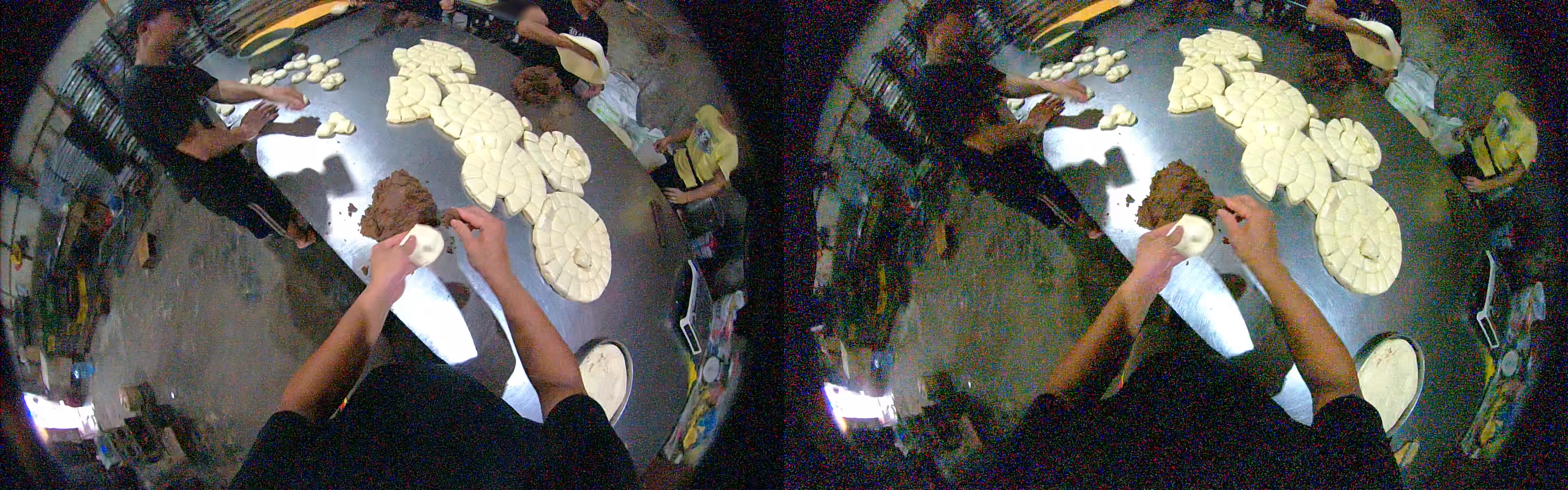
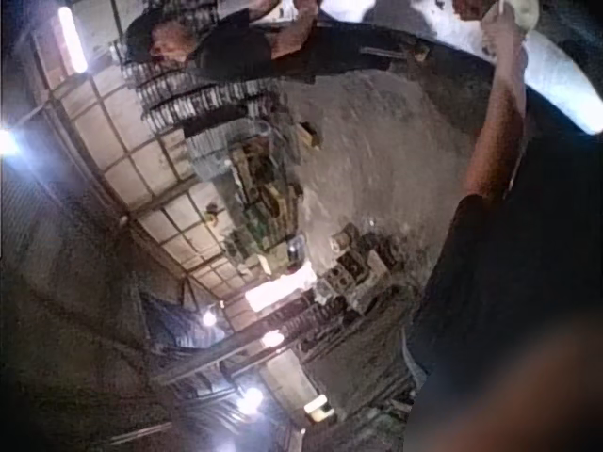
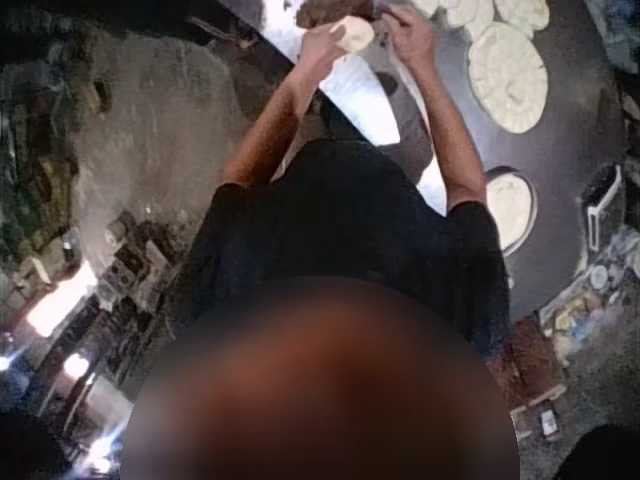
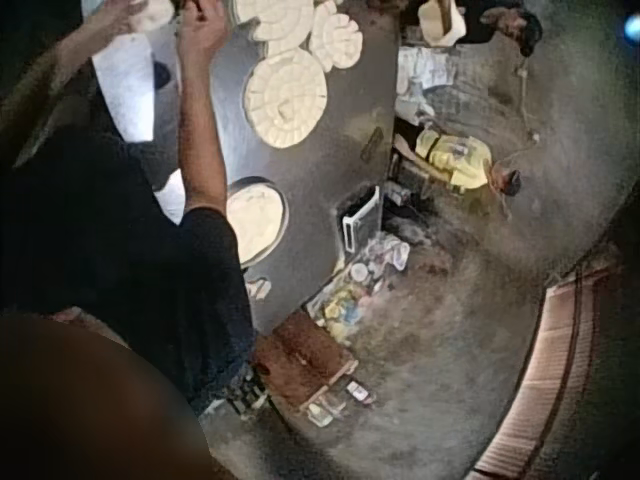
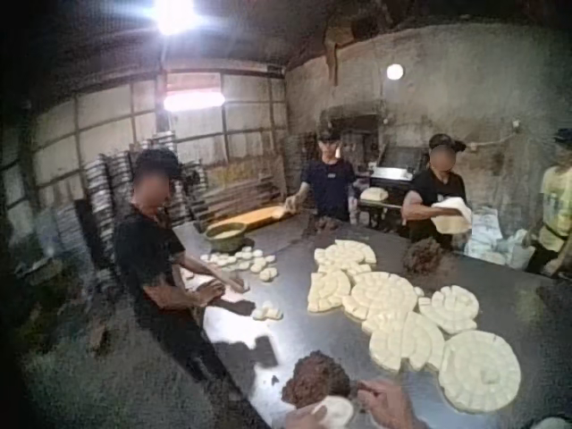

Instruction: The person assembles round baked goods by placing dough into metal trays, adding a dark filling, and sealing with more dough. They repeatedly transfer trays to a rack and retrieve new ones, continuing the assembly cycle.

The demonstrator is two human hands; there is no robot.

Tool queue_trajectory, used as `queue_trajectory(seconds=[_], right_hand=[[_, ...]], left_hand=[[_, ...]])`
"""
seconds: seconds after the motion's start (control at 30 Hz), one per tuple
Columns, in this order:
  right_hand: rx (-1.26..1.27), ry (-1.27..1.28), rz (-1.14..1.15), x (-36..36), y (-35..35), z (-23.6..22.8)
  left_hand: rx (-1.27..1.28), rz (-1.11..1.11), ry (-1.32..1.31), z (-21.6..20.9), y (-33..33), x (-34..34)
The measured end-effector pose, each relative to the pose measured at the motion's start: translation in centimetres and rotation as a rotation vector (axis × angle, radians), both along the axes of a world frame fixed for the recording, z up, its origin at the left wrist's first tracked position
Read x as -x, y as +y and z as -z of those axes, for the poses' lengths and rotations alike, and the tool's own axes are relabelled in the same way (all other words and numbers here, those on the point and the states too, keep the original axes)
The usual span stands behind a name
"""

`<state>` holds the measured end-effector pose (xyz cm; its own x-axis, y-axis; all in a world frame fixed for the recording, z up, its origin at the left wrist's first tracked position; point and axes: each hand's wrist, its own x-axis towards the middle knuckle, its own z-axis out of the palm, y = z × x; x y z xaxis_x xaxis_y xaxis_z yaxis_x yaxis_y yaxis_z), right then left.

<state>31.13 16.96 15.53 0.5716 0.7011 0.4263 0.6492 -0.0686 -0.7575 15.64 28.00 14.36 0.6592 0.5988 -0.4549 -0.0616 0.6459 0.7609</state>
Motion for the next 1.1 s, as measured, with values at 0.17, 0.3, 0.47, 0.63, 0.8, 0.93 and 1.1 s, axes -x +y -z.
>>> queue_trajectory(seconds=[0.17, 0.3, 0.47, 0.63, 0.8, 0.93, 1.1], right_hand=[[0.067, -0.53, 0.124, 3.6, -4.4, -5.2], [0.067, -0.269, 0.095, 1.7, -8.4, -8.3], [0.062, 0.203, 0.282, 3.4, -10.4, -10.8], [-0.353, -0.276, 0.207, 6.0, -12.2, -12.6], [-0.198, -0.1, 0.373, 5.1, -13.3, -14.3], [-0.268, -0.535, 0.299, 6.6, -14.0, -15.2], [-0.284, -0.33, 0.36, 7.0, -14.8, -16.4]], left_hand=[[0.032, 0.128, -0.217, -5.7, -2.9, -3.1], [-0.165, 0.269, -0.104, -8.4, -5.4, -2.8], [-0.039, 0.447, -0.298, -11.3, -7.8, -3.7], [-0.153, 0.272, -0.349, -14.2, -10.6, -3.5], [-0.032, 0.383, -0.33, -16.1, -13.0, -3.7], [-0.245, 0.233, -0.322, -17.3, -13.2, -3.5], [-0.225, 0.348, -0.381, -18.3, -14.0, -2.9]])
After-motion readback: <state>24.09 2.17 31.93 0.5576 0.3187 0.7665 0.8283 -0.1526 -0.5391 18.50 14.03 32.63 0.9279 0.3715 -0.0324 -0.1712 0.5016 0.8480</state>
